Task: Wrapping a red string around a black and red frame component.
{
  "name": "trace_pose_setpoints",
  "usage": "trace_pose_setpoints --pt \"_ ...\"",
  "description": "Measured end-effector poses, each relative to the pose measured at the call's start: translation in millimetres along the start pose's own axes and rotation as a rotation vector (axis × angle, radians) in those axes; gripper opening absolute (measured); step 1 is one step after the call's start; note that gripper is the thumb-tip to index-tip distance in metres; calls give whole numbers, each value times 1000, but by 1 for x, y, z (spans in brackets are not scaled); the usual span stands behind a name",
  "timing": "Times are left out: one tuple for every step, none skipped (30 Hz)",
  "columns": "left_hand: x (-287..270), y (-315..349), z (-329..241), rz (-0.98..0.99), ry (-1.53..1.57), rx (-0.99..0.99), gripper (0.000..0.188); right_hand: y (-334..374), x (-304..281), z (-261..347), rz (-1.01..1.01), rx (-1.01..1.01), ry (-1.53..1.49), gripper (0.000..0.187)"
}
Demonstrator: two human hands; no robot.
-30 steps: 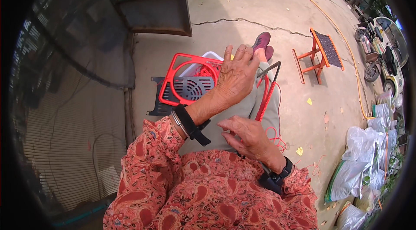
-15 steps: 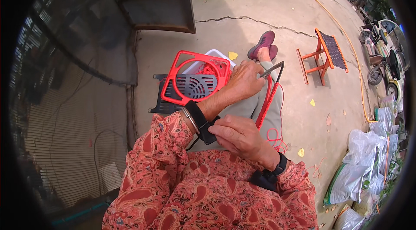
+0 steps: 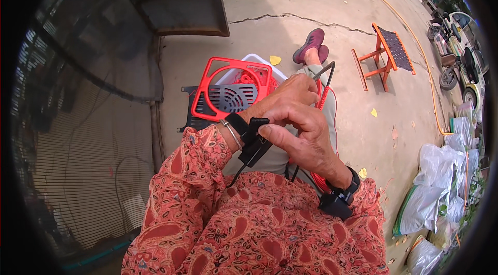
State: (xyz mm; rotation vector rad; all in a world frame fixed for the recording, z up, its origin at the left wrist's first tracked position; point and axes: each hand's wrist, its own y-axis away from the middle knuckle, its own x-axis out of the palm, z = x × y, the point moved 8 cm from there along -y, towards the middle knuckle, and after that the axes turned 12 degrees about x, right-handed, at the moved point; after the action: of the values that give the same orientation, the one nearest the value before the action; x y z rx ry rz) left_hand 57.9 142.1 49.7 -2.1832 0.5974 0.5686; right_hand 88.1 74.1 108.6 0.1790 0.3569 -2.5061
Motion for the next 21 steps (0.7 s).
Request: trace_pose_setpoints --pt "6 -3 7 3 1 3 24 -1 0 1 -1 -6 -2 9" --pt "16 -1 34 -6 87 -198 22 -1 4 3 10 -16 -5 9" --pt "24 0 53 -8 180 -395 19 -1 5 3 10 -18 -4 9" --pt "26 -3 57 -8 179 -394 19 -1 8 1 21 3 -2 10" --pt "23 -4 60 -35 170 -471 17 0 10 0 32 20 -1 11" --pt "18 -3 64 -64 160 -549 16 2 10 0 33 15 -1 11" --pt "12 -5 63 -66 154 -547 16 4 13 -1 41 12 23 12" --pt "2 -6 63 -115 187 -617 16 7 14 -5 43 14 49 13" --pt "-6 -6 66 -165 219 -688 16 10 15 -9 40 13 49 13" --pt "-10 -7 71 -256 366 -708 19 13 10 -13 -32 -17 60 12" --pt "-15 -10 68 -253 362 -707 19 15 5 -18 -105 -49 69 12" --pt "-24 -17 59 -298 432 -680 20 16 0 -28 -114 -68 169 21" --pt "-32 -24 49 -343 502 -651 21 16 -4 -35 -119 -71 168 21" --pt "-40 -25 39 -402 587 -651 22 11 -6 -46 -113 39 74 30" --pt "-44 -28 29 -402 584 -650 22 9 -8 -56 -108 150 -16 38" --pt "-47 -33 19 -418 663 -627 22 7 0 -66 20 280 -73 60" --pt "-47 -38 12 -432 745 -602 23 6 1 -70 17 279 -74 60" --pt "-47 -42 6 -428 745 -601 23 5 10 -75 108 292 -250 65" --pt "-43 -47 -1 -404 818 -582 22 5 17 -78 199 302 -426 70" --pt "-40 -49 -5 -386 887 -564 22 5 23 -76 281 287 -515 75" --pt "-39 -49 -3 -388 885 -565 22 4 23 -75 283 287 -516 75"
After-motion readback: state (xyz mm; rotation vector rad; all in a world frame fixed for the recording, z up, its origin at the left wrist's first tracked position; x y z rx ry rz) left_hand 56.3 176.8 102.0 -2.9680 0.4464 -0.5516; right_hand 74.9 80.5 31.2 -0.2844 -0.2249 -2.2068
